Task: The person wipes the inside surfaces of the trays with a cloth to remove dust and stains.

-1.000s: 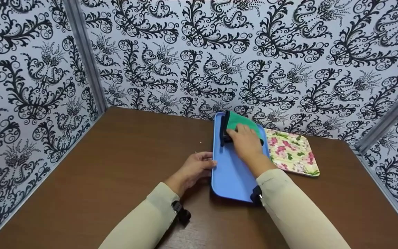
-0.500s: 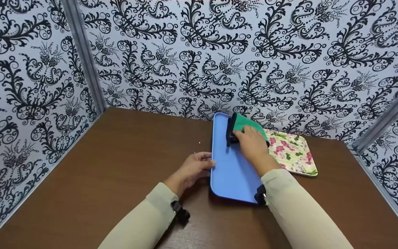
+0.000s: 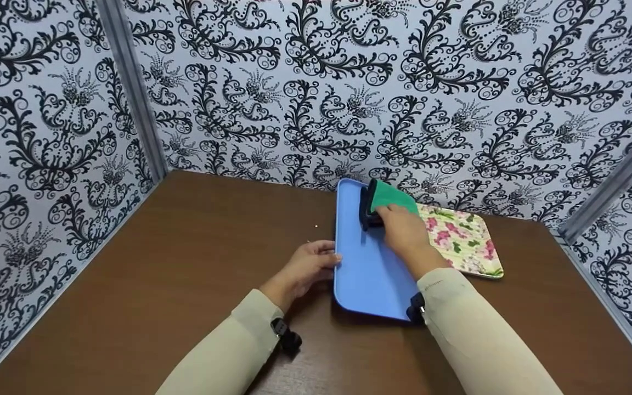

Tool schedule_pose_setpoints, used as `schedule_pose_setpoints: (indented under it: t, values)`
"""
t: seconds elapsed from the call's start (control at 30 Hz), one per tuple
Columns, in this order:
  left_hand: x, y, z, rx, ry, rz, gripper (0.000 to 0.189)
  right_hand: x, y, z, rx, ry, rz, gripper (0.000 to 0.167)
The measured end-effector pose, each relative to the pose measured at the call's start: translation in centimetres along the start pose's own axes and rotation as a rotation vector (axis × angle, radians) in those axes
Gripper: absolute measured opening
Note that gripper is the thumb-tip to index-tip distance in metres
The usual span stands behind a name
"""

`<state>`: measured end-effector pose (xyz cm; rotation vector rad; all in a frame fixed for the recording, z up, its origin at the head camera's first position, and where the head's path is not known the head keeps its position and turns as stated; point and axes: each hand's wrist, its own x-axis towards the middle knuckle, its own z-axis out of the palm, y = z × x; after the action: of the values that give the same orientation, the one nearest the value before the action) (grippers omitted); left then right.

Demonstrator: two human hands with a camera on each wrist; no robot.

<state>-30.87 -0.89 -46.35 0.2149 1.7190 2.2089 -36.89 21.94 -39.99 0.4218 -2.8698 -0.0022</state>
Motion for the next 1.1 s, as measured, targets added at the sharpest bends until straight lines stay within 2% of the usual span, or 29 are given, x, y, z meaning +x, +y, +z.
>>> schedule_pose_setpoints:
  t: [0.2,0.43,0.63,1.1]
  values:
    - [0.0,0.0,0.0,0.000,0.002,-0.009,0.042,-0.1,0.0,0.0,0.042,-0.024,0.040,0.045]
    - [0.1,-0.1,-0.1,-0.006,0.004,-0.019,0.044,-0.2,-0.6,-0.2,0.060,-0.013,0.038,0.036]
    - [0.1,-0.1,0.0,-0.025,0.002,-0.006,0.041,-0.2,-1.5,-0.3,0.081,-0.019,0.021,0.036]
    - [0.1,0.0,-0.1,-0.033,-0.003,0.014,0.040,-0.6,-3.4,-0.5,0.130,0.046,-0.047,0.035]
